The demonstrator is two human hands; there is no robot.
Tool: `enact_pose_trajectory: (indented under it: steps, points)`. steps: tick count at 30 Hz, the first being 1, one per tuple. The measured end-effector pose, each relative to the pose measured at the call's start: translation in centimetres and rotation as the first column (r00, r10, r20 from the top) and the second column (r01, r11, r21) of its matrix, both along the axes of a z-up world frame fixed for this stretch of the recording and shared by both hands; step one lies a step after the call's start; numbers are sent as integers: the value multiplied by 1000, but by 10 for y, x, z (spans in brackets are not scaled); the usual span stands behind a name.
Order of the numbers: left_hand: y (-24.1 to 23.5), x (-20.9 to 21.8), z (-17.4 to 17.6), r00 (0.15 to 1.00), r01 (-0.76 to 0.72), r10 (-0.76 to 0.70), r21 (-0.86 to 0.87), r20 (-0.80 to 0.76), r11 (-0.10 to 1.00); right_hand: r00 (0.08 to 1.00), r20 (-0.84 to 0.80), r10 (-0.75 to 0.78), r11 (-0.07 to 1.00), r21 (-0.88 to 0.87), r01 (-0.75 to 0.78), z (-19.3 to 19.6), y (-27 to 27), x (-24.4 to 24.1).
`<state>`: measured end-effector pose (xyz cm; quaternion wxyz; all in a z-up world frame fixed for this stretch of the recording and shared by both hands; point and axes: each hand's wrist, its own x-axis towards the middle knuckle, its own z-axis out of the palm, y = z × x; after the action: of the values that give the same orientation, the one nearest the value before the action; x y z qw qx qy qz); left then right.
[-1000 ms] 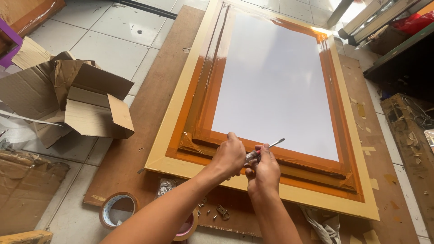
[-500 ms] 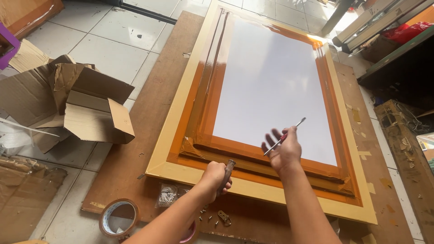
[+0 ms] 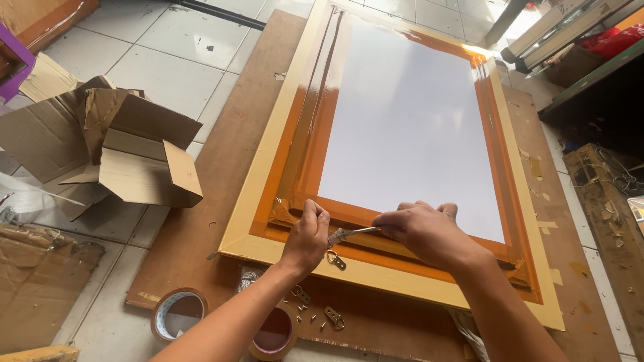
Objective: Attaching a metal hanging loop to the back of a picture frame using a manual screwdriver and screws.
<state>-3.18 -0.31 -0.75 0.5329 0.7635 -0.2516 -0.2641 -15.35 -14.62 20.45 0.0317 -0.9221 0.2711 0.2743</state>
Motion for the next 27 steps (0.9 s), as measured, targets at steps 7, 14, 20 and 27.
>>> enact_pose_trajectory:
  steps: [7,14,20,27]
  points:
    - [-9,-13,17,995,91,-92,42,30,995,958,165,235,971,-1,-239,-58,10,-9]
    - [-20,-21,-23,952,50,-70,-76,-299,996,729,474,494,864,-168,-475,-102,3,-17]
    - [-28,-32,4,700,-291,110,-141,-706,946,420,865,-274,962,252,108,-111,53,-35]
    - [-44,-69,-13,835,-340,217,-164,-506,926,17,-28,-999,-26,996,90,-159,63,-46]
